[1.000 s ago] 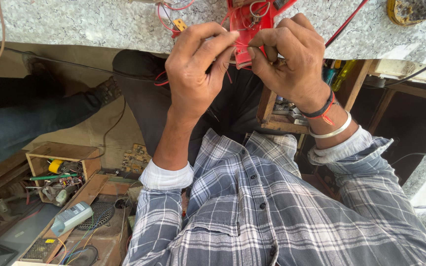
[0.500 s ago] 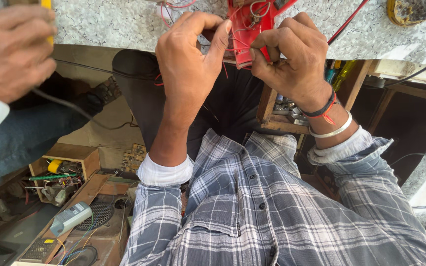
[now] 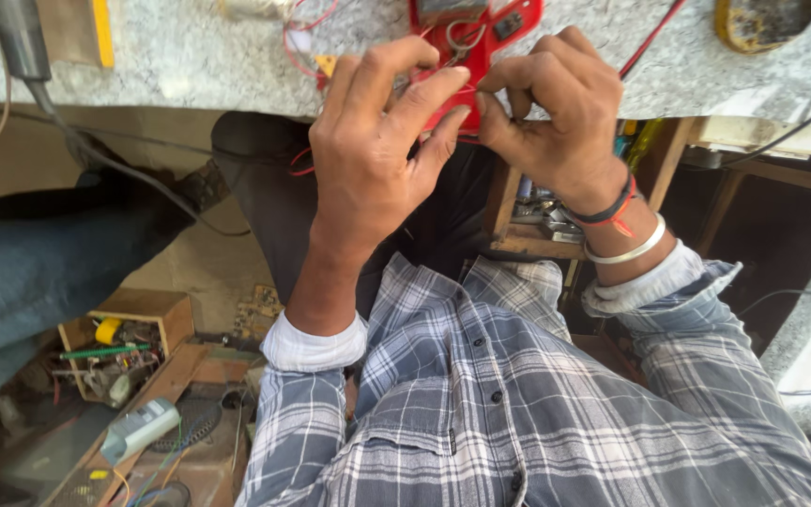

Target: The person uses a soldering iron to join wires to a red plastic housing containing an LED strip. They strip wire ends with pliers, twist connections, and solder them in place. The person also uses a screwdriver to adjust the housing and a multimeter to test the circuit.

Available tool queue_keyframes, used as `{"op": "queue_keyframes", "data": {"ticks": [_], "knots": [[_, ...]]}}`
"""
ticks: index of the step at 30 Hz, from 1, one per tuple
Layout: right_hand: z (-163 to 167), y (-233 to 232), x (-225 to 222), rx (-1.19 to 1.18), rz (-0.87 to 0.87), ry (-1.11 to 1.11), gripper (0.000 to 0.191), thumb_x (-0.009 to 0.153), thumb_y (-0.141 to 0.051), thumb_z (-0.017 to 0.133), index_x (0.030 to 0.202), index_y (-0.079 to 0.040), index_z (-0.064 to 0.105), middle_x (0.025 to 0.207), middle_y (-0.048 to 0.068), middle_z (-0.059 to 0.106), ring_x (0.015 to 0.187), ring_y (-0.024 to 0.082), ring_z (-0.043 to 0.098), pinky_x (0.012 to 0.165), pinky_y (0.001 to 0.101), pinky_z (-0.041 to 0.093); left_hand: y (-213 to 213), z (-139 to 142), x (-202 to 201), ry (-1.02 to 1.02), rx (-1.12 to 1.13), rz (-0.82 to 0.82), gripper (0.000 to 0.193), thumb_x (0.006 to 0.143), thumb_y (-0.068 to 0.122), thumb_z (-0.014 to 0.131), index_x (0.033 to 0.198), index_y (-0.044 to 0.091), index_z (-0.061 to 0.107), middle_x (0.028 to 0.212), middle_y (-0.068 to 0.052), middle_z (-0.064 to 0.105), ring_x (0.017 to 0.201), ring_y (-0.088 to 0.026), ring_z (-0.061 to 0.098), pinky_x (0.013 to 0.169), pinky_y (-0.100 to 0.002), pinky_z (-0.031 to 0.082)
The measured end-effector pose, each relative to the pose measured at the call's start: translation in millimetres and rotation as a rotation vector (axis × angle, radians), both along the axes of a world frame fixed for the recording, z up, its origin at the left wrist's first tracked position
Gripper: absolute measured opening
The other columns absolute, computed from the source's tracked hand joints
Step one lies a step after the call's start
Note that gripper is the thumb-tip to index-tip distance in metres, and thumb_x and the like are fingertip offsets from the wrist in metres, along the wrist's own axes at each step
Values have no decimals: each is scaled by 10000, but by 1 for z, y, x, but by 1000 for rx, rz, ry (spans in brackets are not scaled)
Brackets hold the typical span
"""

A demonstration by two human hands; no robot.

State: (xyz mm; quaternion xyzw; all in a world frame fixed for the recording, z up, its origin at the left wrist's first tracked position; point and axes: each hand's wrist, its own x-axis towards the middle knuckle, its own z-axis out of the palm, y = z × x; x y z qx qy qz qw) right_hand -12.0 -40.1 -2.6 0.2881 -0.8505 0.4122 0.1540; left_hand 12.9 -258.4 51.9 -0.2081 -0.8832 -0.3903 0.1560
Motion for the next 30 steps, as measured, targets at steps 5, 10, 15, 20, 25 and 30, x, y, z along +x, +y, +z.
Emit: {"op": "queue_keyframes", "data": {"ticks": [5, 10, 15, 20, 25, 30], "knots": [[13, 9, -1, -44, -11, -24, 261, 835, -46, 875, 1006, -93, 683, 758, 6, 546, 718, 209, 522, 671, 348, 422, 22, -6, -5, -13, -14, 73, 292, 913, -11, 817, 1154, 89, 685, 1184, -57, 653, 1029, -290, 641, 870, -411, 541], [20, 25, 1, -144, -49, -21, 251, 850, -76, 860, 1031, -109, 690, 898, 30, 671, 818, 233, 635, 767, 363, 499, 53, -3, -4, -4, -8, 70, 252, 895, -53, 753, 1113, 49, 678, 1166, -126, 668, 1076, -348, 654, 931, -461, 536], [23, 38, 9, -134, -21, 8, 364, 834, -230, 869, 1129, -100, 699, 946, 43, 669, 857, 249, 650, 776, 380, 499, 76, -4, 3, 45, -7, 80, 269, 875, -64, 746, 1114, 21, 659, 1172, -150, 655, 1061, -371, 683, 903, -458, 567], [20, 40, 13, -123, 6, 45, 267, 898, -198, 795, 1131, -132, 682, 1033, 25, 686, 946, 232, 677, 823, 378, 521, 82, -10, 12, 67, 3, 120, 214, 928, -45, 776, 1106, 15, 672, 1202, -137, 676, 1005, -307, 729, 729, -369, 599], [16, 38, 15, -110, -9, 27, 243, 898, -207, 798, 1094, -116, 686, 990, 43, 678, 908, 246, 665, 803, 389, 521, 86, -18, 20, 66, 110, 133, 310, 937, -102, 769, 1199, -13, 631, 1308, -170, 630, 1044, -262, 740, 745, -292, 610], [15, 39, 15, -118, -8, 17, 216, 910, -208, 805, 1072, -124, 690, 946, 36, 677, 846, 234, 663, 770, 380, 520, 80, -21, 33, -25, 195, 144, 531, 939, -135, 739, 1409, -65, 501, 1406, -241, 544, 1013, -241, 755, 778, -288, 617]]}}
